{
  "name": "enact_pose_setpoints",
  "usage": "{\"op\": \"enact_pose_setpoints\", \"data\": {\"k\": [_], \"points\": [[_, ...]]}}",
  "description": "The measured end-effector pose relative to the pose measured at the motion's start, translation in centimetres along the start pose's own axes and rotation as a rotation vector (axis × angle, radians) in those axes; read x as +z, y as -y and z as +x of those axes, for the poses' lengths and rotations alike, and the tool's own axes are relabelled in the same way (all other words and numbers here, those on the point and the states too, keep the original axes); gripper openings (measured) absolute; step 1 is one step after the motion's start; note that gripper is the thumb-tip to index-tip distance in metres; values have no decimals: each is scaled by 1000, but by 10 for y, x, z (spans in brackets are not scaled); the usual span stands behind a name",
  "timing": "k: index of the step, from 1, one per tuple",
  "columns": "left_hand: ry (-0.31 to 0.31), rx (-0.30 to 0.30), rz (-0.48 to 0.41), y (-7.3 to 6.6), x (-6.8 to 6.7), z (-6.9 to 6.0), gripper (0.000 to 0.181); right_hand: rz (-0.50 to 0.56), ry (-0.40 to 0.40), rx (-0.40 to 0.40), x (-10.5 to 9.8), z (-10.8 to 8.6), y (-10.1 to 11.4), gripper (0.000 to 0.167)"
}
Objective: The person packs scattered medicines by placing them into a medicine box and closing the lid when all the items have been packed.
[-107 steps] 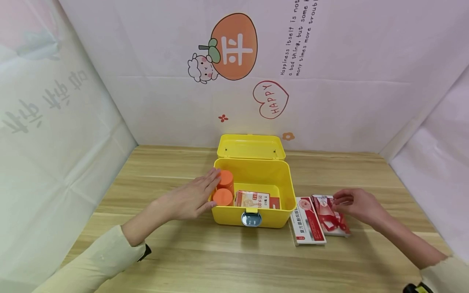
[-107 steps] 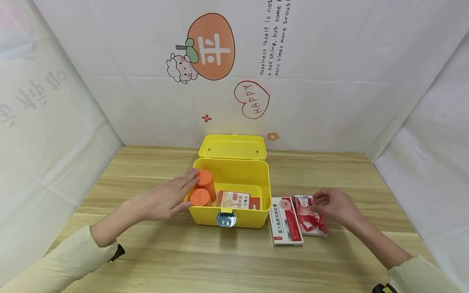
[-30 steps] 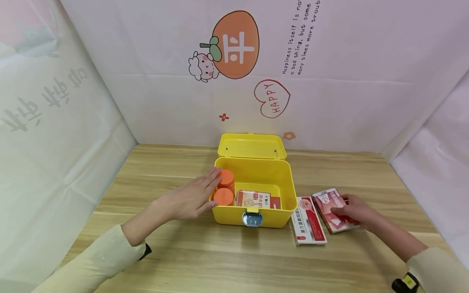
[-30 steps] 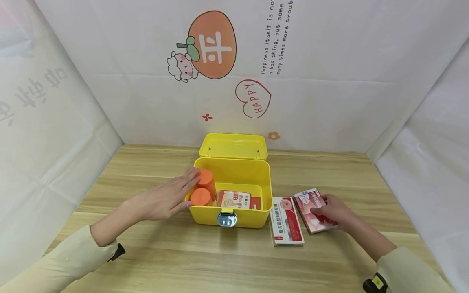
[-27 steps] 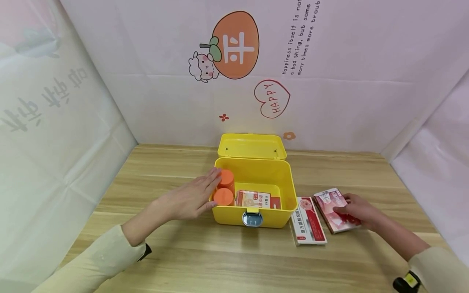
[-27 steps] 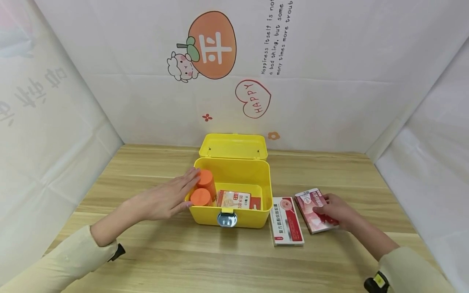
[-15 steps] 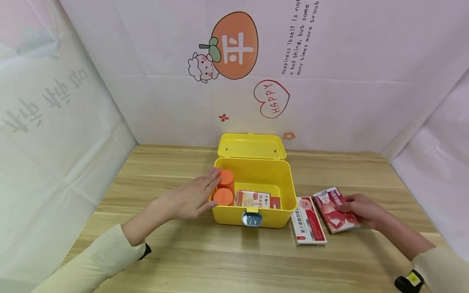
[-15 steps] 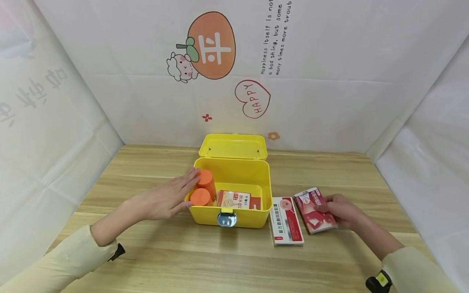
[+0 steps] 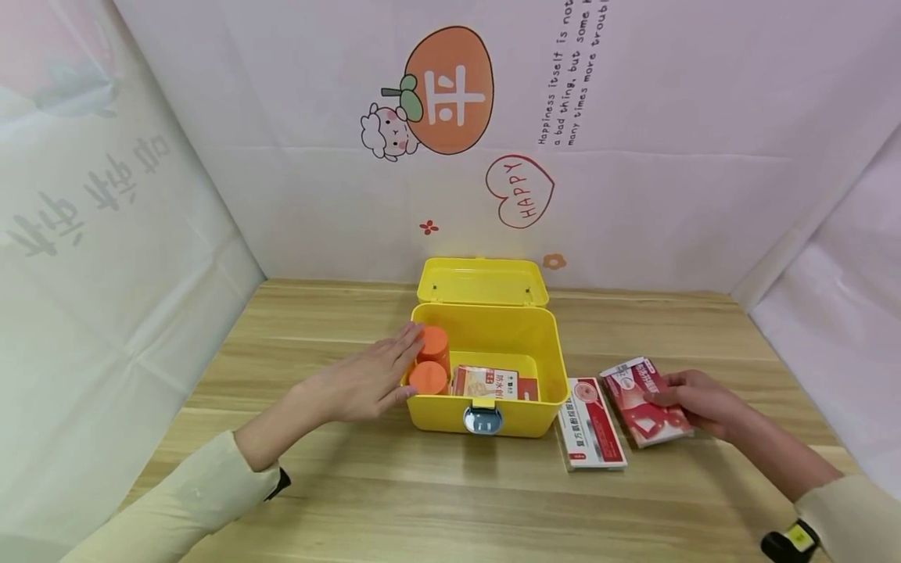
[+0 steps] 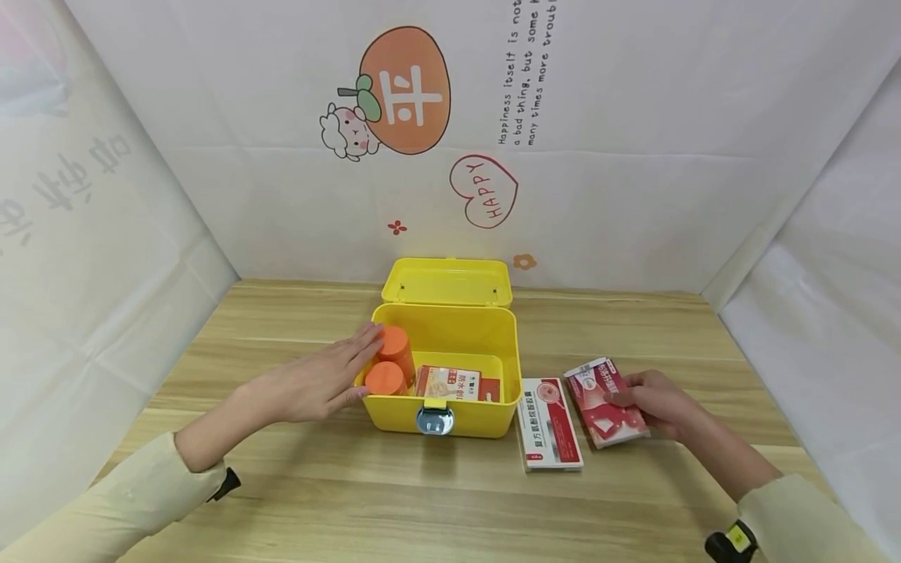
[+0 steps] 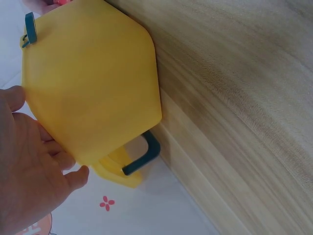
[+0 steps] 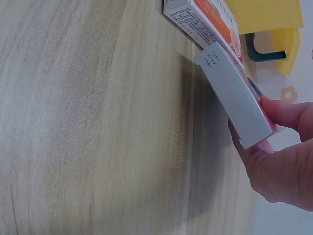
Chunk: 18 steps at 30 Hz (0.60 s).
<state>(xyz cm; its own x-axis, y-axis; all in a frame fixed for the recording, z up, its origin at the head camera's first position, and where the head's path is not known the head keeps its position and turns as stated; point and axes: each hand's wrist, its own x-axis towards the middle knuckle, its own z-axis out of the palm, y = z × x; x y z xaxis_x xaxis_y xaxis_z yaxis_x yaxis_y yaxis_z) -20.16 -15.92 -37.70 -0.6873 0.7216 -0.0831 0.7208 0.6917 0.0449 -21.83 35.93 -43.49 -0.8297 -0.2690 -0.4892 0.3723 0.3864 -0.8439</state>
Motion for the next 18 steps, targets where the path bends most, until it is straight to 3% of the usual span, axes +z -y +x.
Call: {"op": "enact_pose_setpoints", "data": {"k": [10, 18], "points": [[9, -9, -10, 1, 2, 0, 74, -33, -47, 15, 1, -8, 7, 59], [-5, 7, -6, 2, 3, 0, 73, -37, -51, 0, -1, -14, 11, 58]]}}
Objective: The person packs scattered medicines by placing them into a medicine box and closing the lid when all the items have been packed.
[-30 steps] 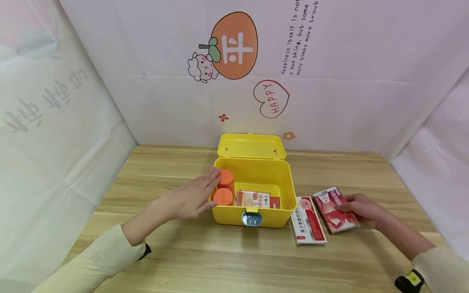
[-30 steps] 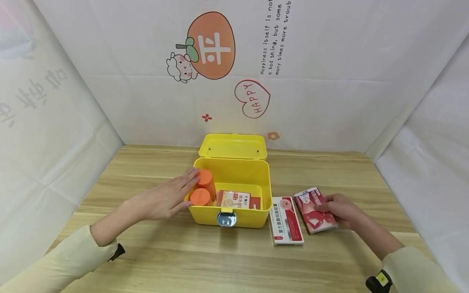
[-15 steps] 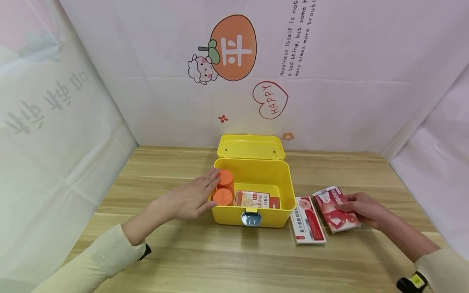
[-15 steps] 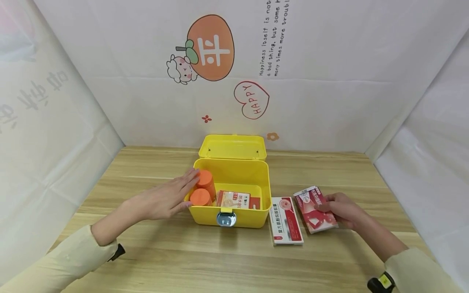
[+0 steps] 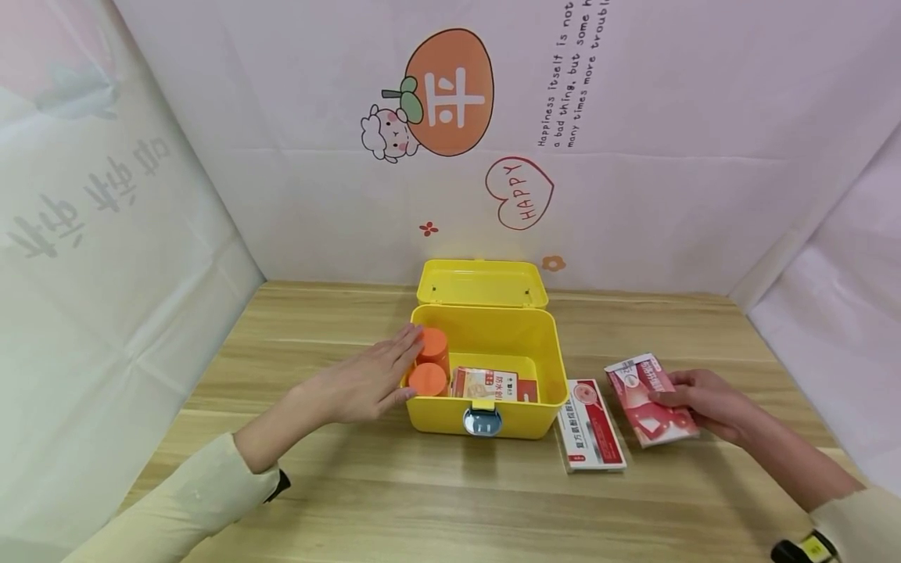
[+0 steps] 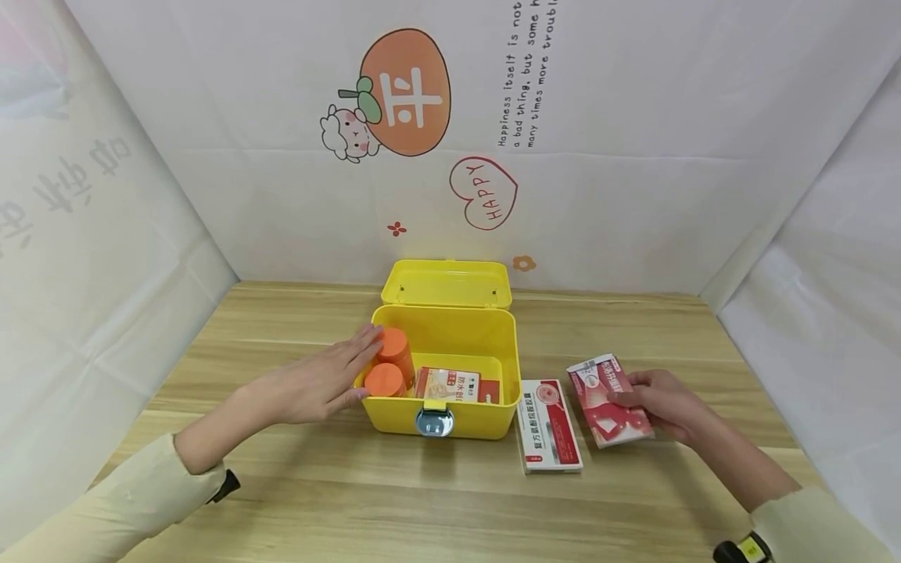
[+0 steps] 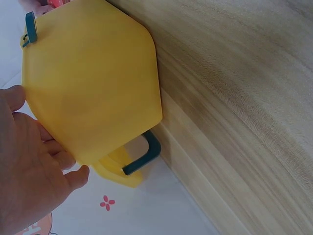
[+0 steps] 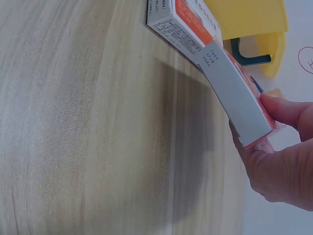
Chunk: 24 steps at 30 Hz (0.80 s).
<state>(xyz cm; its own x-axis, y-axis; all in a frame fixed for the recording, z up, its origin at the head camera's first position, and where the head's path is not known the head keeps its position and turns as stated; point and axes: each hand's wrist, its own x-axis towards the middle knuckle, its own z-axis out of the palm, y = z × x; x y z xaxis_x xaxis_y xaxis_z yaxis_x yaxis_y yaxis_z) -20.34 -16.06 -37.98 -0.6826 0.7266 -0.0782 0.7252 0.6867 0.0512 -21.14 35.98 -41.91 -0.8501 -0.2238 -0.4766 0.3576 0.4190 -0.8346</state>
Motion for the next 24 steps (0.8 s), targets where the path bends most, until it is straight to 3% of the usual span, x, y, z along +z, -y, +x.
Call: {"op": "enact_pose_setpoints", "data": {"k": [8, 13, 18, 24], "points": [[-2, 6, 4, 0, 0, 0, 73, 45, 16, -32, 1, -3, 2, 27], [1, 4, 0, 0, 0, 0, 73, 69, 38, -55, 1, -5, 3, 17], [1, 5, 1, -1, -1, 0, 72, 49, 44, -58, 3, -9, 7, 18], [3, 2, 3, -1, -1, 0, 72, 18, 5, -35, 6, -15, 13, 36]]}}
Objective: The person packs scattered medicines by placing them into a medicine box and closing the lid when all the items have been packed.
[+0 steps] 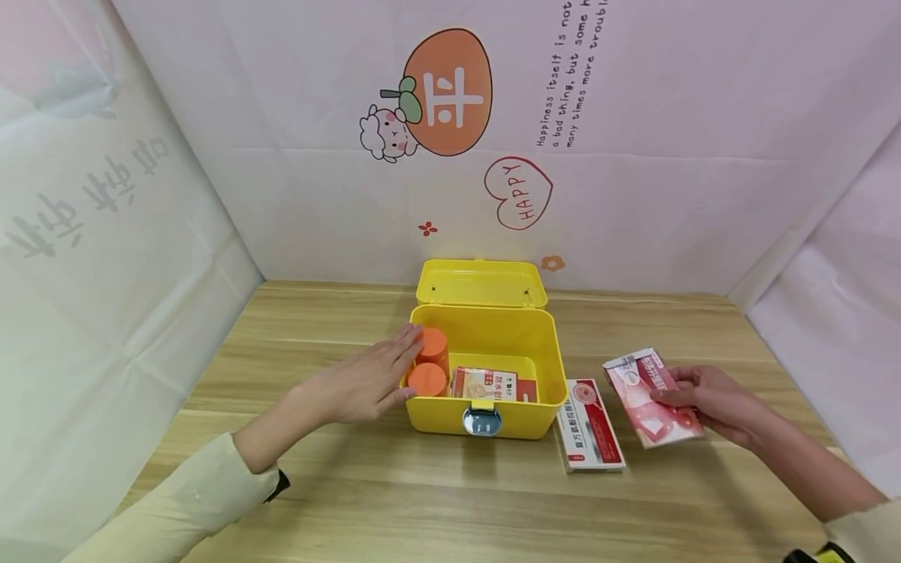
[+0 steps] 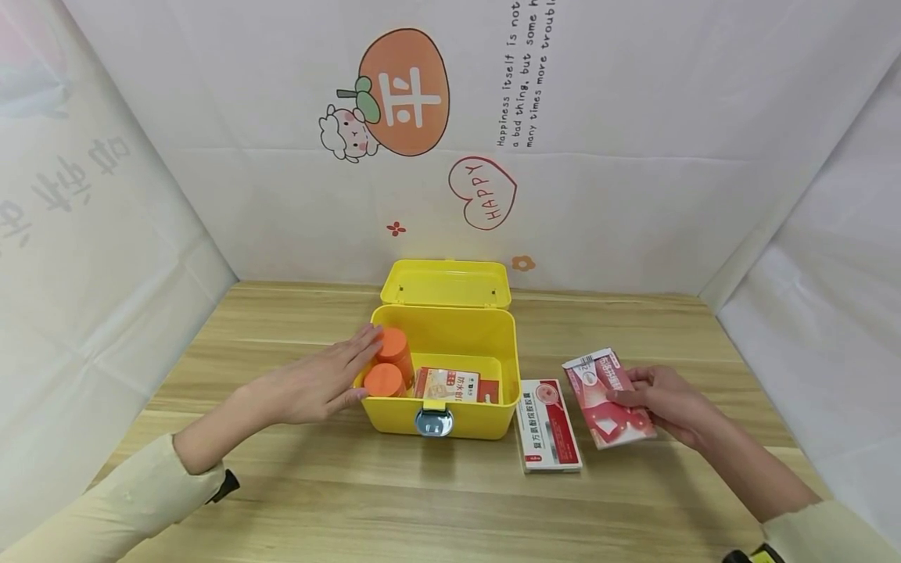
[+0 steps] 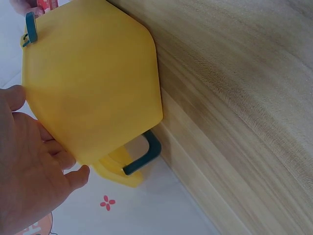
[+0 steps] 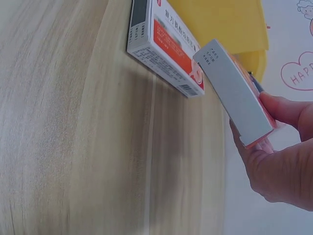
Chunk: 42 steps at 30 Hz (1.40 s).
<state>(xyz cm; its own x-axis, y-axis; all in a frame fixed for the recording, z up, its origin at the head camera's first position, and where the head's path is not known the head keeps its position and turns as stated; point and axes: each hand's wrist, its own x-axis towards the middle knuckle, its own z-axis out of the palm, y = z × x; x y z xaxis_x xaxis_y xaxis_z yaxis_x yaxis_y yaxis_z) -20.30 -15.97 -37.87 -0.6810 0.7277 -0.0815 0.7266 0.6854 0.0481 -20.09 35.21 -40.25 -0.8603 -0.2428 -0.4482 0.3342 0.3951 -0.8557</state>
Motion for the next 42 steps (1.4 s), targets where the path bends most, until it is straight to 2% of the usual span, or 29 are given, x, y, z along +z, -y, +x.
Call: {"op": "enact_pose_setpoints", "data": {"k": [6, 23, 27, 34, 42], "points": [[3, -6, -10, 0, 0, 0, 72, -24, -23, 11, 2, -4, 5, 46], [10, -12, -5, 1, -1, 0, 73, -47, -6, -5, 8, -13, 19, 76], [13, -17, -6, 1, 0, 0, 73, -43, -5, 3, 10, -14, 22, 76], [8, -12, -3, 1, 1, 0, 73, -24, 11, -10, 11, -17, 25, 65], [8, -8, 2, 0, 0, 0, 73, -28, -4, -12, 15, -22, 31, 67]]}}
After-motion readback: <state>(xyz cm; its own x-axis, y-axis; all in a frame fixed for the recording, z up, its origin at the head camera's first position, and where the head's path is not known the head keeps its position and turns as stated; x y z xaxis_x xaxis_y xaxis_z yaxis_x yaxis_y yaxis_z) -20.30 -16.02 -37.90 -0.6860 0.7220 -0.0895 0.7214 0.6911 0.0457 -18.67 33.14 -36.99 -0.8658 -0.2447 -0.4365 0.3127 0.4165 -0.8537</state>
